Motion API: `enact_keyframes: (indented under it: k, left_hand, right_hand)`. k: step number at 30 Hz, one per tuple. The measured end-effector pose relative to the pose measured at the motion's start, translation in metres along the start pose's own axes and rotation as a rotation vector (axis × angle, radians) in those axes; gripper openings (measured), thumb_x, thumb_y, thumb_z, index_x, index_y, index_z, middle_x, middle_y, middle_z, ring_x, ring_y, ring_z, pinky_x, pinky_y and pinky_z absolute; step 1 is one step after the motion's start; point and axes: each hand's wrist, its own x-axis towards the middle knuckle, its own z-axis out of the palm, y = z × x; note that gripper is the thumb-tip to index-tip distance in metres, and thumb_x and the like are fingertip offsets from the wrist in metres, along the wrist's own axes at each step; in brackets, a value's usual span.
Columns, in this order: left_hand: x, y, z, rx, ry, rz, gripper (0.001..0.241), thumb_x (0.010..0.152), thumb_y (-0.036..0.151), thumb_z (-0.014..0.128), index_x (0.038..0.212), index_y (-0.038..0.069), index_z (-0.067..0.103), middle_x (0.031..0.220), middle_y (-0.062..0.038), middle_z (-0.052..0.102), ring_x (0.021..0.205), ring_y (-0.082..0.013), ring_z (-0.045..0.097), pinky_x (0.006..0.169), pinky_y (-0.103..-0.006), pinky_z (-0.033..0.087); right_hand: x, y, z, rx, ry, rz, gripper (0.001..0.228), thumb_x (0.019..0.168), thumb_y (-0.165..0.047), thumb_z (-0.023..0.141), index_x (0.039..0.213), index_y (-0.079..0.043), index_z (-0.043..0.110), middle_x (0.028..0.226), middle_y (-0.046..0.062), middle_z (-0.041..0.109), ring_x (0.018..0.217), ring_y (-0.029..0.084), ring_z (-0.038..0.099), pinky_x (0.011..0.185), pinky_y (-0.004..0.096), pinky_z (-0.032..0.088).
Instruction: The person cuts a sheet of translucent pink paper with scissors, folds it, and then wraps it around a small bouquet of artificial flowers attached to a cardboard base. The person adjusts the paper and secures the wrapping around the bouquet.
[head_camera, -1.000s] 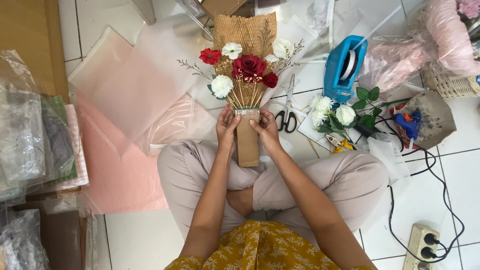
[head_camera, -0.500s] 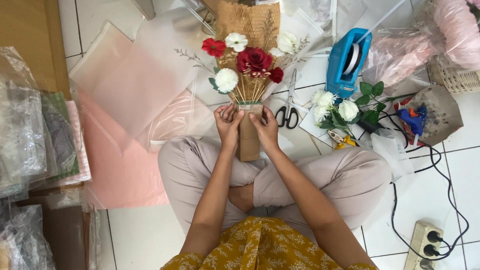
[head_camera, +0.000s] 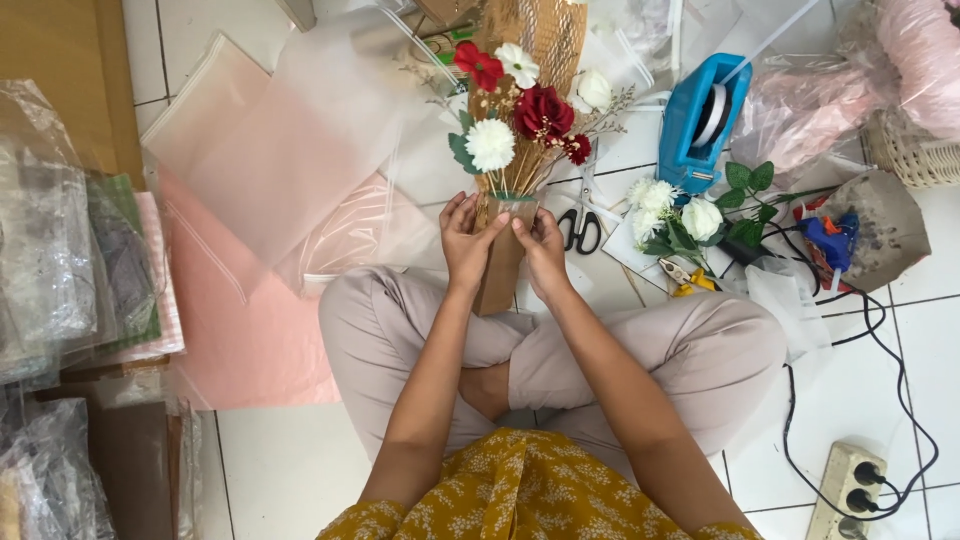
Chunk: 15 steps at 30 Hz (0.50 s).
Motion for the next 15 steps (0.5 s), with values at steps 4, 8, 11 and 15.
enact_keyframes:
  k: [4,8,11,15]
  left_hand:
    - [-0.007,0.024,0.003,0.121,-0.055,0.031,0.071,0.068,0.014,0.098,0.129,0.001,0.064,0.138,-0.019,0.045,0.130,-0.0467,0.052,0.114,-0.0477,0.041]
    - [-0.015,0.056,0.002,0.249,-0.142,0.017,0.079,0.066,0.019,0.098,0.134,0.006,0.061,0.137,-0.017,0.050,0.133,-0.0417,0.052,0.115,-0.0473,0.041]
    - [-0.016,0.060,0.003,0.320,-0.181,0.005,0.082,0.065,0.015,0.096,0.138,0.009,0.060,0.133,-0.016,0.060,0.129,-0.0348,0.058,0.112,-0.0399,0.046]
    - [-0.014,0.054,0.009,0.536,-0.089,0.167,0.077,0.061,0.015,0.093,0.133,0.017,0.066,0.123,-0.009,0.068,0.116,-0.0316,0.067,0.101,-0.0396,0.055]
  right_hand:
    - [-0.003,-0.011,0.005,0.103,-0.021,0.019,0.036,0.098,-0.017,0.073,0.131,-0.013,0.059,0.120,0.000,0.059,0.111,0.014,0.057,0.102,0.032,0.046]
    - [0.008,0.007,-0.007,0.139,-0.025,0.031,0.033,0.101,-0.016,0.070,0.131,-0.013,0.059,0.120,0.000,0.059,0.110,0.012,0.058,0.101,0.030,0.047]
    - [0.005,0.006,-0.005,0.157,-0.025,0.067,0.033,0.102,-0.017,0.069,0.134,-0.012,0.060,0.124,0.001,0.058,0.111,0.013,0.058,0.103,0.030,0.048]
    - [0.004,-0.007,-0.013,-0.235,0.058,0.014,0.049,0.100,-0.029,0.075,0.137,0.000,0.061,0.133,0.018,0.054,0.126,0.034,0.058,0.099,0.043,0.055]
